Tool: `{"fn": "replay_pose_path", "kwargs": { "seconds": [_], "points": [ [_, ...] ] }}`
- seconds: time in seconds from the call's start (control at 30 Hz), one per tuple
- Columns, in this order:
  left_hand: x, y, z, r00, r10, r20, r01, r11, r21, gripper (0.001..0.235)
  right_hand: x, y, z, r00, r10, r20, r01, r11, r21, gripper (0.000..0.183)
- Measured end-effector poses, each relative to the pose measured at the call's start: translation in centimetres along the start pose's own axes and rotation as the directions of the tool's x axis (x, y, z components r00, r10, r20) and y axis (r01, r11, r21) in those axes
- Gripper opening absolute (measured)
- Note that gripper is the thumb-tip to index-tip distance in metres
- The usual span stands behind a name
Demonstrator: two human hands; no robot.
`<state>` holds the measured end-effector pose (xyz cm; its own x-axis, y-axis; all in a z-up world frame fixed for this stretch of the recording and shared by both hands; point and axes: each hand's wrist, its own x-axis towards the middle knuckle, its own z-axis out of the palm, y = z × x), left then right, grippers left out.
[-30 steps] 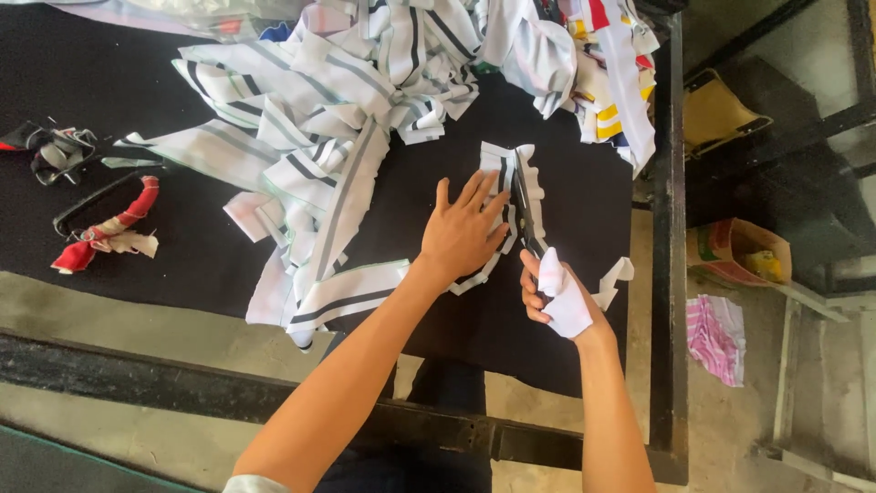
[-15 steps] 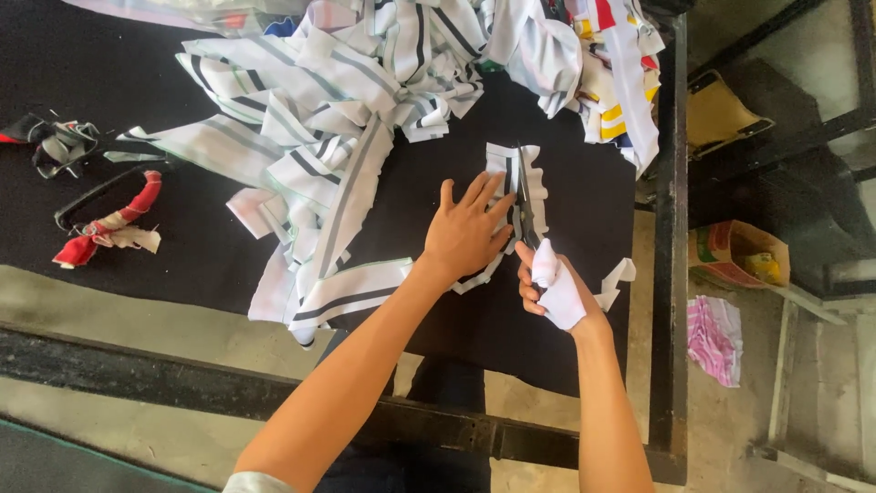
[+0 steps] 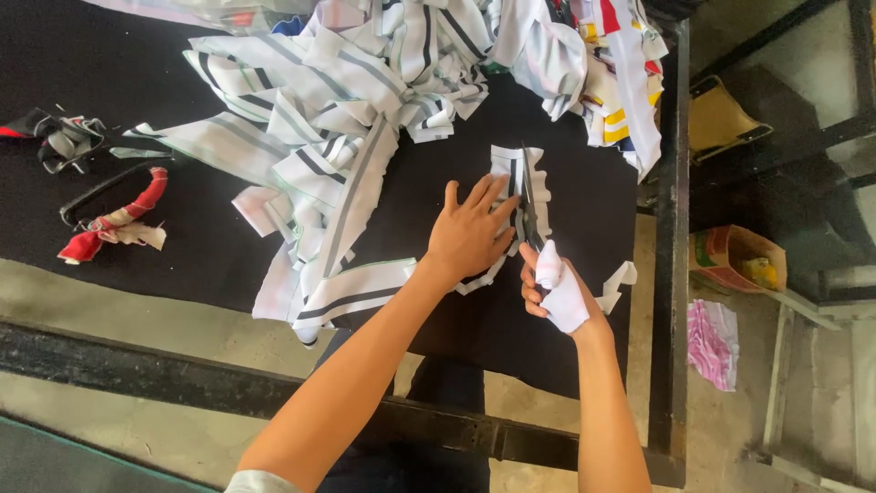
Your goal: Cutting and trimming long strips of patterned fabric using scissors on a work table, followed by unfolding and sorting fabric pieces.
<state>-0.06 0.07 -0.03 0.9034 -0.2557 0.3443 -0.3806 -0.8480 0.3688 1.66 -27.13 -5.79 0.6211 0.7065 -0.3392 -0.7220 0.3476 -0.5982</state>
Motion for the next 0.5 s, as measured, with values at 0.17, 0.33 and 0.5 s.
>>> {"fn": "replay_pose_path", "kwargs": {
  "seconds": [0.17, 0.33, 0.5],
  "points": [
    [0.0, 0.0, 0.3, 1.000, 0.000, -0.006, 0.000, 1.000, 0.010, 0.045, 0.1, -0.4, 1.8, 0.998, 0.058, 0.030, -0.060, 0.997, 0.042, 0.041],
    [0.0, 0.1, 0.4, 1.000, 0.007, -0.021, -0.006, 1.000, 0.031, 0.044, 0.0, -0.6, 2.7, 0.998, 0.036, 0.041, -0.038, 0.998, 0.050, 0.044],
    [0.0, 0.1, 0.4, 0.999, 0.008, -0.040, -0.007, 0.999, 0.046, 0.044, 0.7, -0.4, 1.7, 0.994, 0.035, 0.108, -0.048, 0.992, 0.119, 0.045]
  ]
}}
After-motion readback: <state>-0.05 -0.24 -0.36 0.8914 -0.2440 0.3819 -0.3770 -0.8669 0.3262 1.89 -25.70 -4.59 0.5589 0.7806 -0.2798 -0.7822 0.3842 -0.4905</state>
